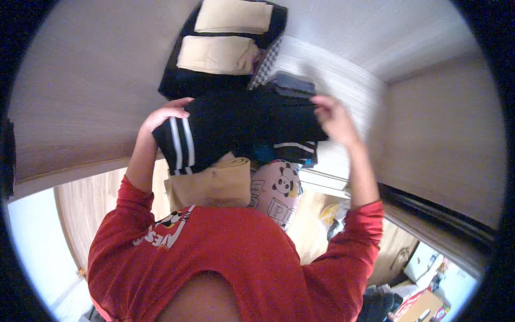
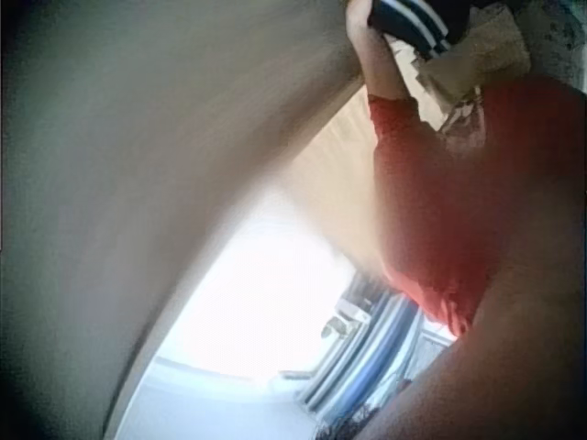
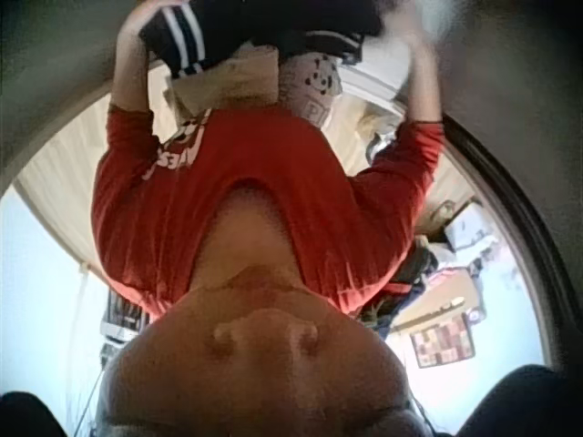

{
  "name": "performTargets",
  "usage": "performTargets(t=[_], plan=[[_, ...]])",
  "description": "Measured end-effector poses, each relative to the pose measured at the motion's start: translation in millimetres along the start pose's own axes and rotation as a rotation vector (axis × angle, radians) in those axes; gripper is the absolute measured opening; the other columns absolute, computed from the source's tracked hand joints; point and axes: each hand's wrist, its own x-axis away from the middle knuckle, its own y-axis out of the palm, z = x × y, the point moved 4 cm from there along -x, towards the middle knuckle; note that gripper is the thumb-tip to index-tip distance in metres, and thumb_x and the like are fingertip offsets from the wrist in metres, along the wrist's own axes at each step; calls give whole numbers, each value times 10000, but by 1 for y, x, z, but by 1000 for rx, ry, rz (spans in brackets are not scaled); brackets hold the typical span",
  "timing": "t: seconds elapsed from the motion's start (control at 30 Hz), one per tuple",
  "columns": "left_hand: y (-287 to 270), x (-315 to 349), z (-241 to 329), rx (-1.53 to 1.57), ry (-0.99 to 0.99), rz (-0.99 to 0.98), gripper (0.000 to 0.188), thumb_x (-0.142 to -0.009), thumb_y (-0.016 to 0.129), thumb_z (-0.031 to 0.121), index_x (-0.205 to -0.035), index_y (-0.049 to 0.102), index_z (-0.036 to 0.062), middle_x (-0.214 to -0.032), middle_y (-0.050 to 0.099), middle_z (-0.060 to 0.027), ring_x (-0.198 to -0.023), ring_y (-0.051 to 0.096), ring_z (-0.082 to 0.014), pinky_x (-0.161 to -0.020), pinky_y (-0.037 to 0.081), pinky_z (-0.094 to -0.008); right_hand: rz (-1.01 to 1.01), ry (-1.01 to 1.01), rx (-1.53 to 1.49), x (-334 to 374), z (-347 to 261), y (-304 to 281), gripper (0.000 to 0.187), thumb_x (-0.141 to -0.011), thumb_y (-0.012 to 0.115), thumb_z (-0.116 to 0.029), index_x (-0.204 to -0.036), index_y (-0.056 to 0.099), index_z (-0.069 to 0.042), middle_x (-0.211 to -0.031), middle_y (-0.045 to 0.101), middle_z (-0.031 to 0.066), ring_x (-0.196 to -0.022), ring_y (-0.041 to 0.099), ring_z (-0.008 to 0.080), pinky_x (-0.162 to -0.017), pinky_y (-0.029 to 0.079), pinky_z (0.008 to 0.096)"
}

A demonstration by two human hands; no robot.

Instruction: The person sits on the floor and folds various garments, including beige pants, black pants, and a grey sweatshirt. They place the folded items into a black storage bin with a houndstooth pattern, stacking them neatly inside.

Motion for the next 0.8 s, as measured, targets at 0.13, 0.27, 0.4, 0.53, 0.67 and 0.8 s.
performTargets(t=[0.13, 0.27, 0.4, 0.53, 0.67, 0.8], plan=[[-10, 13, -6, 99, 50, 50, 549, -661, 641, 110, -1166, 457, -4, -1043, 558, -93, -928, 555, -176, -836, 431, -266, -43, -401, 160, 6, -66, 79, 263, -740, 562, -22, -1003, 559, -28, -1039, 559, 147, -999, 530, 300, -848, 434, 338], [-23, 46, -28, 175, -14, 231, 631, -663, 646, 99, -1233, 392, 5, -1111, 527, -104, -1018, 509, -215, -883, 396, -349, 104, -119, 97, -19, 4, 88, 330, -720, 595, -36, -1045, 541, -26, -1118, 508, 195, -1090, 466, 320, -944, 362, 345], [-12, 72, -65, 330, -121, 375, 633, -711, 620, 109, -1270, 337, 20, -1165, 500, -115, -1026, 518, -262, -894, 397, -388, 544, 48, 518, -22, 86, 73, 576, -652, 698, -232, -1160, 471, -81, -1177, 443, 240, -1126, 392, 388, -944, 349, 410], [9, 68, -65, 220, 66, 538, 464, -724, 610, 119, -1154, 462, 29, -1063, 569, -100, -975, 549, -223, -864, 428, -339, 415, 511, -470, -19, 192, 55, 924, -614, 748, -427, -1268, 288, 37, -1215, 419, 230, -1093, 454, 316, -911, 375, 374], [12, 57, -30, 147, 249, 684, 320, -725, 560, 78, -1039, 513, 36, -895, 587, -74, -795, 580, -175, -690, 497, -300, 253, 541, -746, -5, 224, 43, 670, -659, 744, -323, -1130, 470, 67, -1055, 561, 163, -905, 566, 227, -796, 446, 312], [1, 71, 18, -25, 486, 902, 252, -735, 529, 54, -986, 508, 54, -860, 577, -36, -715, 558, -142, -625, 483, -267, 459, 276, -837, 13, 153, -11, 437, -734, 694, -217, -1055, 539, 36, -969, 597, 104, -823, 570, 170, -733, 449, 273]])
